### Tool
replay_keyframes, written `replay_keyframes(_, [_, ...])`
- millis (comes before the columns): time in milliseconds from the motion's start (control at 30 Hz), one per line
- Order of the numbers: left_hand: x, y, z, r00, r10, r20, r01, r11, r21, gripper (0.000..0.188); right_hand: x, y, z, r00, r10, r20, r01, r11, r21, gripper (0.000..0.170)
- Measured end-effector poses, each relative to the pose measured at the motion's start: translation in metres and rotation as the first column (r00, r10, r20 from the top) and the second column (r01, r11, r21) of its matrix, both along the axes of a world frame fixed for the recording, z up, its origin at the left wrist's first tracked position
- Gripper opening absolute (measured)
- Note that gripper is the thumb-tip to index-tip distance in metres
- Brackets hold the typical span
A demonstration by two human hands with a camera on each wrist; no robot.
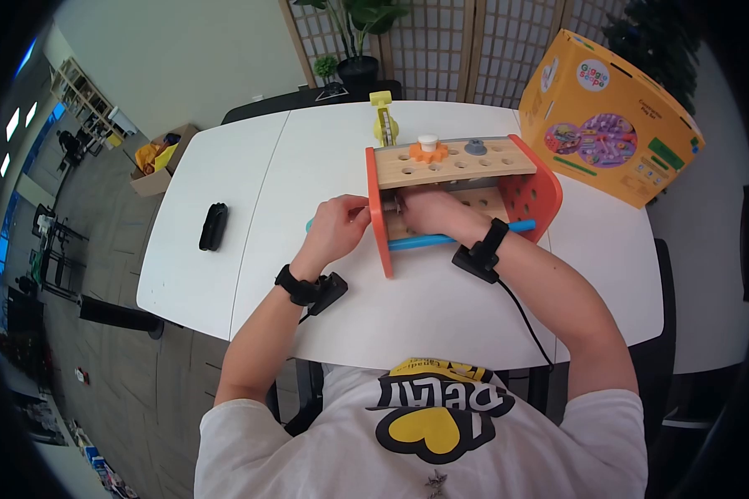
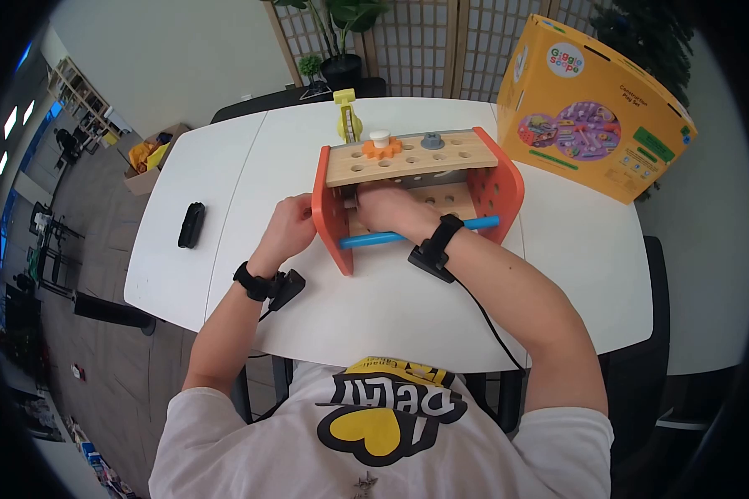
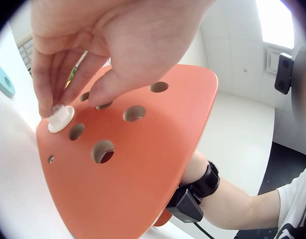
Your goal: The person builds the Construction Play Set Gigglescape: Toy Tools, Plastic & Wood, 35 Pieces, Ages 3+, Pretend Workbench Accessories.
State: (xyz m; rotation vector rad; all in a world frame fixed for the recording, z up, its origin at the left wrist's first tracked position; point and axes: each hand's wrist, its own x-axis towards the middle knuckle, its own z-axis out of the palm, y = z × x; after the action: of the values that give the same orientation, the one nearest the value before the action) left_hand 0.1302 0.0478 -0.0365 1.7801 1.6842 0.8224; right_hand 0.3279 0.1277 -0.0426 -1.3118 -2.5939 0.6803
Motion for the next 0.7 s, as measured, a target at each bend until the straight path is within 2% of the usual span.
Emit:
replay_keyframes(67, [0.000,0.002,0.003,1.000,-0.020,-0.016,0.020,1.000,-0.012,0.031,0.001,-0.006,0.008,0.997,-0.021,-0.080,0.021,1.000,-0.013,0.024])
replay_keyframes(167, [0.001,0.000,0.006,0.999,-0.023,-0.037,0.023,1.000,-0.015,0.031,0.004,-0.012,0.024,1.000,-0.021,-0.019,0.018,0.994,-0.107,0.023])
replay_keyframes(367, [0.001,0.000,0.002,1.000,-0.023,-0.003,0.023,1.000,0.002,0.031,0.000,0.000,0.003,0.999,0.023,0.049,-0.022,1.000,-0.021,0.023])
replay_keyframes(467, [0.000,-0.001,0.004,0.999,-0.022,-0.025,0.022,1.000,-0.013,0.031,0.000,-0.009,0.014,0.997,-0.061,-0.055,0.059,0.998,-0.027,0.022])
replay_keyframes(567, [0.001,-0.001,0.007,0.999,-0.019,-0.028,0.019,1.000,-0.020,0.031,0.007,-0.008,0.009,0.994,-0.031,-0.100,0.030,1.000,-0.009,0.022])
replay_keyframes(700, [0.001,-0.001,0.006,0.999,-0.028,-0.024,0.028,1.000,-0.002,0.031,0.007,-0.004,0.010,0.999,0.011,-0.051,-0.014,0.998,-0.053,0.022])
